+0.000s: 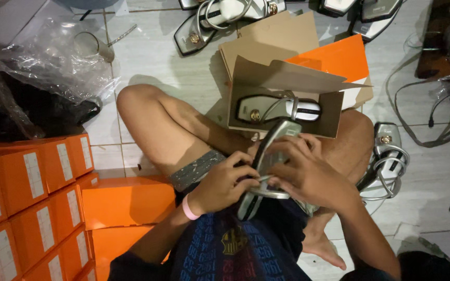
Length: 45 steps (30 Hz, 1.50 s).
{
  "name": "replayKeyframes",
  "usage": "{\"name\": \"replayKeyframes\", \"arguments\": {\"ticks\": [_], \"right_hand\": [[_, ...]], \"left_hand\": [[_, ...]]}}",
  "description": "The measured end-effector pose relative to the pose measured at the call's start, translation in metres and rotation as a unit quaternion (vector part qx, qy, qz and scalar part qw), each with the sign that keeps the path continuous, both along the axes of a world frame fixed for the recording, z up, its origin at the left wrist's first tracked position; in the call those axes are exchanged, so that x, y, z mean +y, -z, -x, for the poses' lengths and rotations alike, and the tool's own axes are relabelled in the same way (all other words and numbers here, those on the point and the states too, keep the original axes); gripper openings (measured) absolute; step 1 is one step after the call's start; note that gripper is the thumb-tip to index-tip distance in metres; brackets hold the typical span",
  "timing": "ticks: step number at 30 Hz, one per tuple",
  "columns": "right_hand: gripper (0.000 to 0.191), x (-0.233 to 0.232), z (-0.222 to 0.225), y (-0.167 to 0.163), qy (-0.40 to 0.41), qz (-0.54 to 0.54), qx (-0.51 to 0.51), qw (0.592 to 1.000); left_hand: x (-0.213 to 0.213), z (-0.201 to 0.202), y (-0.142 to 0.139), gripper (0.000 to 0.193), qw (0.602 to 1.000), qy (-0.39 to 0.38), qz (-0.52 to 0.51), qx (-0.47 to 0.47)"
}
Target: The person sits on the floor and packs white sandals into orange shoe boxes. They pick up a sandal, adjust its straps, place it into a box, and close the lid. The person repeats this process with multiple sandals, handling them one at a time.
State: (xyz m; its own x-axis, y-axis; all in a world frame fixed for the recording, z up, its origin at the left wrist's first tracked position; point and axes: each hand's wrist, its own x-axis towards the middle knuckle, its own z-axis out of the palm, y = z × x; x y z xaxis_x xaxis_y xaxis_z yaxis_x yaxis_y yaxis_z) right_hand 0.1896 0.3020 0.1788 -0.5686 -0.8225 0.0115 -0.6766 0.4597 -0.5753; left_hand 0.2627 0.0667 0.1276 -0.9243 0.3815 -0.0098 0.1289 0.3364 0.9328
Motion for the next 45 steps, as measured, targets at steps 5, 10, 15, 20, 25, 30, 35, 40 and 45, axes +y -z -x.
{"name": "replayKeyframes", "arguments": {"ticks": [5,10,15,20,25,30,35,40,45], "right_hand": [[0.024,-0.012,-0.005,-0.016,-0.024,-0.083,0.034,0.996],[0.024,-0.009,-0.004,-0.009,-0.047,-0.114,-0.007,0.992],[0.027,0.006,-0.005,0.001,-0.027,-0.048,-0.033,0.998],[0.024,0.014,0.002,0.002,-0.038,-0.028,-0.044,0.998],[0.021,0.005,0.014,-0.006,-0.018,0.063,-0.009,0.998],[0.024,0.000,0.021,-0.018,-0.010,0.025,0.041,0.999],[0.025,0.011,0.017,-0.017,-0.005,0.002,-0.022,1.000],[0.023,0.022,0.015,-0.010,-0.005,0.011,-0.009,1.000],[0.022,0.017,0.014,-0.011,0.029,0.025,0.001,0.999]], "left_hand": [[0.005,0.003,-0.024,0.015,0.996,0.007,0.067,-0.052],[-0.004,0.007,-0.041,0.010,0.983,0.028,0.127,0.127],[-0.023,0.010,-0.051,0.011,0.972,0.055,0.150,0.173],[-0.035,0.021,-0.055,0.011,0.968,0.067,0.162,0.179],[-0.023,0.037,-0.050,0.026,0.958,0.070,0.111,0.255],[-0.007,0.056,-0.046,0.019,0.970,0.086,0.076,0.216],[-0.023,0.056,-0.050,0.014,0.960,0.115,0.068,0.247],[-0.045,0.062,-0.052,0.011,0.967,0.128,0.085,0.202],[-0.037,0.068,-0.058,0.020,0.964,0.120,0.085,0.222]]}}
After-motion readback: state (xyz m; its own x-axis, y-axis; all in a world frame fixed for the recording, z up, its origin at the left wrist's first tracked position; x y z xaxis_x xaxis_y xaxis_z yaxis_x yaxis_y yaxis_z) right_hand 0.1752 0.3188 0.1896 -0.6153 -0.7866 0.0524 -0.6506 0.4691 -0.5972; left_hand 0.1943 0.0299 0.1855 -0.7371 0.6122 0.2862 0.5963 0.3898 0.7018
